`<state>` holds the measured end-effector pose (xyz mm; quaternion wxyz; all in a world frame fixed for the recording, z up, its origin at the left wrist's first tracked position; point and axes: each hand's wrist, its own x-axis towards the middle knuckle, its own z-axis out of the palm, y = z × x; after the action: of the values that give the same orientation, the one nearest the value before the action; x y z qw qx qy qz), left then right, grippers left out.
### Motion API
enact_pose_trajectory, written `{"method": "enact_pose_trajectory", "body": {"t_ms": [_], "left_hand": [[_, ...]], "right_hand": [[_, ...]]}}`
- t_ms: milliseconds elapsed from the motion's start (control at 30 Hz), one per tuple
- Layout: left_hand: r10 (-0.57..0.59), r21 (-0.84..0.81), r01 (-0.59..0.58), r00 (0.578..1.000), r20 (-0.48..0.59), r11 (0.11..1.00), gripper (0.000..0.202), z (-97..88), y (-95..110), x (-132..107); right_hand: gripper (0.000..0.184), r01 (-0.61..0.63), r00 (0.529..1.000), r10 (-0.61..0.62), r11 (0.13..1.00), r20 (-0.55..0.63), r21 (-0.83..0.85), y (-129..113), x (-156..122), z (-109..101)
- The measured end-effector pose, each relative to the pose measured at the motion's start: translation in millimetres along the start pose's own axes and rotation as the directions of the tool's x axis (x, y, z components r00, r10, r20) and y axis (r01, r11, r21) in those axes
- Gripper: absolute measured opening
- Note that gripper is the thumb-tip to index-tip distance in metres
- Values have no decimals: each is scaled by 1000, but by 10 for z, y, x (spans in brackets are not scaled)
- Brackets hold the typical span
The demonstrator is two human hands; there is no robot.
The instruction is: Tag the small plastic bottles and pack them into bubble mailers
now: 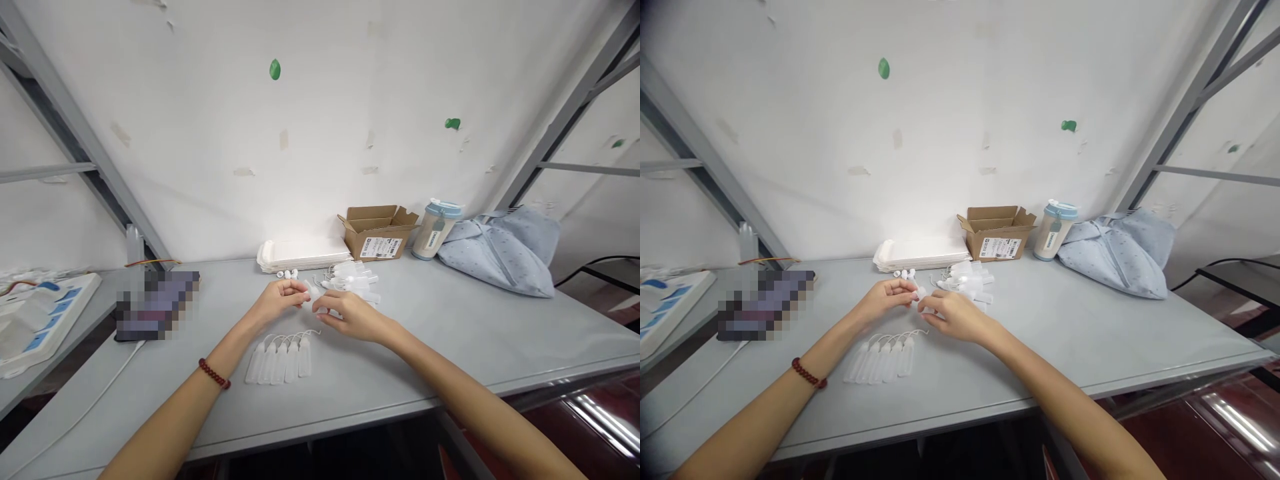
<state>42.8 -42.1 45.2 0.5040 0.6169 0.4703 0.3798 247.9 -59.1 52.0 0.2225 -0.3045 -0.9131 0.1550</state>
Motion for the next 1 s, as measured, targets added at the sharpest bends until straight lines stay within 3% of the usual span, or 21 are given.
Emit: {"method": "enact_pose_trajectory", "body": {"t_ms": [133,333,533,667,1000], "left_hand": [[34,-115,-31,999,25,993,26,5,-2,-3],[83,-113,-81,996,17,990,30,17,17,-21],[164,135,-170,985,56,976,29,56,68,-55],[182,177,-198,978,104,964,31,50,61,-52],[164,77,-171,982,91,982,29,9,32,-49]], "right_hand": [[14,10,1000,-10,1000,-2,28,10,5,3],[11,5,1000,-5,997,1,73,28,9,19],[15,35,999,-36,992,7,119,64,6,20],[13,-19,1000,19,974,5,225,72,9,-9],[10,-211,974,218,761,65,614,16,37,-40]]}}
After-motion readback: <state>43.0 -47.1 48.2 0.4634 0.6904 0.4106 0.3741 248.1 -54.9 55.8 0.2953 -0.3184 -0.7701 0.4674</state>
